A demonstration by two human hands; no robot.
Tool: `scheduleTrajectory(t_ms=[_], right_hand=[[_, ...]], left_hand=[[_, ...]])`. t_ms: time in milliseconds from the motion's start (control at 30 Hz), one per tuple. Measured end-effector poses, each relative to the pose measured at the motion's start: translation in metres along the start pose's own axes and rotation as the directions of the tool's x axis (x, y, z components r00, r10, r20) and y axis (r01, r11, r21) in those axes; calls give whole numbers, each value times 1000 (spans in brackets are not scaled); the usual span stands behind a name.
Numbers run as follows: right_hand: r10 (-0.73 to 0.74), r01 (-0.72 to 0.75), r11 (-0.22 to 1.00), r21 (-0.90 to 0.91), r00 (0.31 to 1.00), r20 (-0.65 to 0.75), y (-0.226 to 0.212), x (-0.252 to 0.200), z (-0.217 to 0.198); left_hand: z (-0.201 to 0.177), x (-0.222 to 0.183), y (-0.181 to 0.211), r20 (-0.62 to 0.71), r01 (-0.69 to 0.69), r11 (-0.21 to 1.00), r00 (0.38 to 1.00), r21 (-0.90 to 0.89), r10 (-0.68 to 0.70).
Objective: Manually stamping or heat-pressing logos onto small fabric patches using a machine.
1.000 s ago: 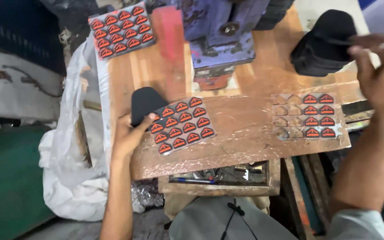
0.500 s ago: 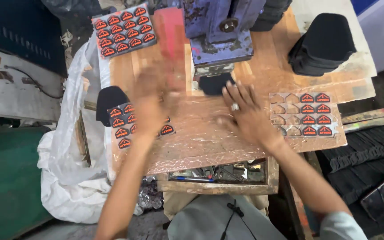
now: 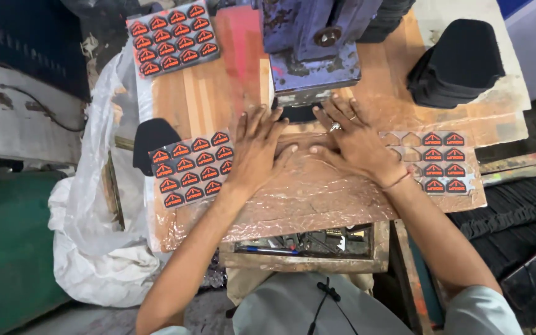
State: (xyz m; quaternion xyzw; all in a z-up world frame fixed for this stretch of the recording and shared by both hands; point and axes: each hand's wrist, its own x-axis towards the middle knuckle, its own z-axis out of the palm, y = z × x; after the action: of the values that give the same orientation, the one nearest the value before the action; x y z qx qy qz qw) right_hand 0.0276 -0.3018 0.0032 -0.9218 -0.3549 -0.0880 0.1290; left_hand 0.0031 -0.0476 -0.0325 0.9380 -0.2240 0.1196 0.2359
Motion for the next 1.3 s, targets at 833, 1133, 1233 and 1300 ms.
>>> scheduleTrajectory(t_ms=[833, 1133, 1233, 1300], right_hand=[[744, -697, 667, 263, 609, -273, 60, -220, -57], [840, -539, 464, 703, 521, -154, -22, -134, -90], [748, -314, 221, 923, 662, 46, -32, -64, -37], [521, -470, 311, 826, 811, 266, -11, -44, 11]], left_hand=[[-8, -3, -1, -44, -64, 998, 997, -12, 63], [-4, -9, 1, -1, -38, 999, 999, -17, 38], [3, -17, 0, -27, -41, 999, 999, 24, 42], [2, -17, -3, -42, -116, 993, 992, 16, 116]])
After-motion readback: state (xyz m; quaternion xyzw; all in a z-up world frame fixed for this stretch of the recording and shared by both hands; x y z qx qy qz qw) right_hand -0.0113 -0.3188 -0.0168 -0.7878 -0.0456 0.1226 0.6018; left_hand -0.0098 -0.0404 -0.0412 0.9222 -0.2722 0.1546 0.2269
